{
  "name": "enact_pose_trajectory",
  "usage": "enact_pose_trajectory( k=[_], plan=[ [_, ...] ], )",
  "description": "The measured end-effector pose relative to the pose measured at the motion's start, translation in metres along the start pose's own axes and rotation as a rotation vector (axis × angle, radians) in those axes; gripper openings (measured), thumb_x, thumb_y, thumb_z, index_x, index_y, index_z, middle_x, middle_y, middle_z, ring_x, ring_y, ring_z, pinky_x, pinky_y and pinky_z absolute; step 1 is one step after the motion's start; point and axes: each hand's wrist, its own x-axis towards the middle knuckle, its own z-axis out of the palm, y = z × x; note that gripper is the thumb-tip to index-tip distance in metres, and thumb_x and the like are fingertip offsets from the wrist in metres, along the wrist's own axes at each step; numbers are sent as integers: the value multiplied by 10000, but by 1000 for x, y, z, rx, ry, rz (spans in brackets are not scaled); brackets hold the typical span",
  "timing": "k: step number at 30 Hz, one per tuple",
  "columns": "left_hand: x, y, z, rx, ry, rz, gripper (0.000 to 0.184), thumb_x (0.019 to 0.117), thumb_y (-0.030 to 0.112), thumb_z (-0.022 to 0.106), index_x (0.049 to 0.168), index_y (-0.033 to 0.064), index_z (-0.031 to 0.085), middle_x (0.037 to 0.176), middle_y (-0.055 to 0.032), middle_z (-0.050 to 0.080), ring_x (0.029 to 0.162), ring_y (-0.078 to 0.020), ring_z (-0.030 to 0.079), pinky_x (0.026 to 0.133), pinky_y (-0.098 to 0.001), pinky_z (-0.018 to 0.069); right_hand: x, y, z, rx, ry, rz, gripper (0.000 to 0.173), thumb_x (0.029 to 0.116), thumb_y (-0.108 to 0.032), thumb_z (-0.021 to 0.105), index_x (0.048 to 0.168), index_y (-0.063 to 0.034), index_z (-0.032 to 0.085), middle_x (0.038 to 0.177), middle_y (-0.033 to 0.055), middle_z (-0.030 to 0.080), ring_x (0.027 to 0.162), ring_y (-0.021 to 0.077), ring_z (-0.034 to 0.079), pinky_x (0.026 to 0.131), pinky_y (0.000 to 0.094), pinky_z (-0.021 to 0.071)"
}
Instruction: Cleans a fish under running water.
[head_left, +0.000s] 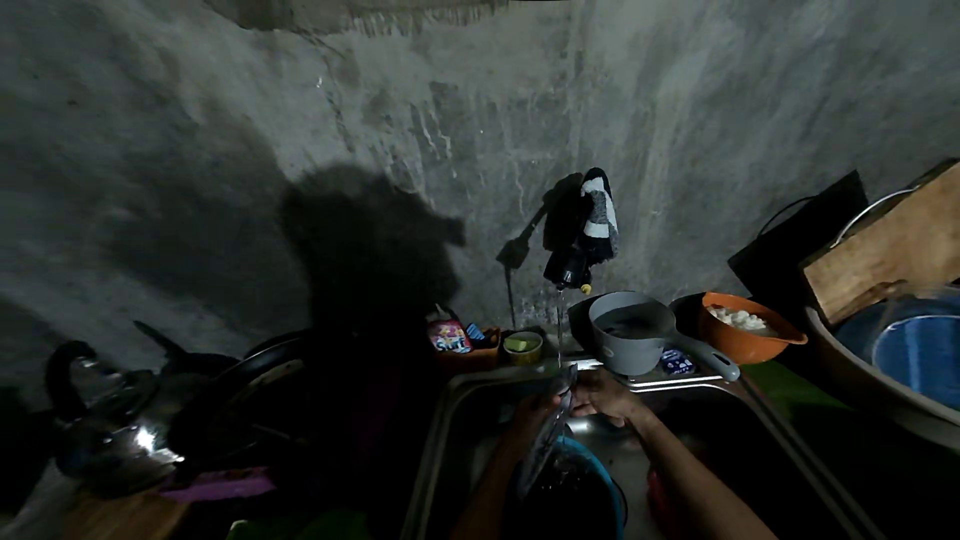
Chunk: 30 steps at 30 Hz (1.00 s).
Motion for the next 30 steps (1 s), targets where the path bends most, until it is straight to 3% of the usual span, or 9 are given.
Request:
enact_pose_trajectory(
  k=[9,13,18,21,26,28,30],
  plan=[
    [-4,8,9,132,38,-56,354,1042,250,580,1228,-49,620,1092,-129,661,954,-132,630,904,-316,520,0,0,14,-171,185,8,222,1052,-68,542,1216,71,595,913,105,628,705,105,618,692,263,551],
    [-9,15,14,153,59,-66,328,1045,226,580,1217,-49,628,1085,-123,655,950,-122,609,906,-305,499,1,3,13,-299,185,-25,237,1034,-73,570,1214,78,604,970,147,646,750,152,632,750,310,553],
    [-10,14,18,103,63,-86,332,1063,241,545,1219,-41,624,1087,-120,656,953,-128,617,900,-317,512,-2,1,11,-475,138,-85,290,1031,-73,559,1277,76,600,1143,222,658,957,255,671,925,402,539],
    [-10,12,19,68,79,-103,328,1069,246,534,1199,-40,625,1050,-110,649,907,-119,610,863,-310,519,-4,-1,12,-506,135,-109,290,1013,-58,577,1271,70,607,1164,224,661,1010,267,669,955,408,529],
    [-9,12,20,76,86,-114,330,1061,247,550,1191,-49,619,1032,-111,647,891,-119,611,852,-307,521,-8,-1,16,-511,182,-132,294,993,-44,594,1265,63,615,1146,218,672,988,266,684,933,406,544],
    [-8,10,20,38,96,-98,343,1059,227,549,1237,-62,595,1084,-136,648,932,-134,617,877,-312,522,-8,4,20,-488,242,-169,310,993,-56,590,1276,70,611,1145,229,681,1015,289,686,954,425,537],
    [-7,4,20,-33,102,-51,349,1062,198,521,1286,-65,572,1143,-144,647,985,-127,623,910,-304,523,-8,11,25,-446,315,-207,385,1004,-65,568,1368,57,538,1126,223,694,1012,302,696,955,441,542]
  ],
)
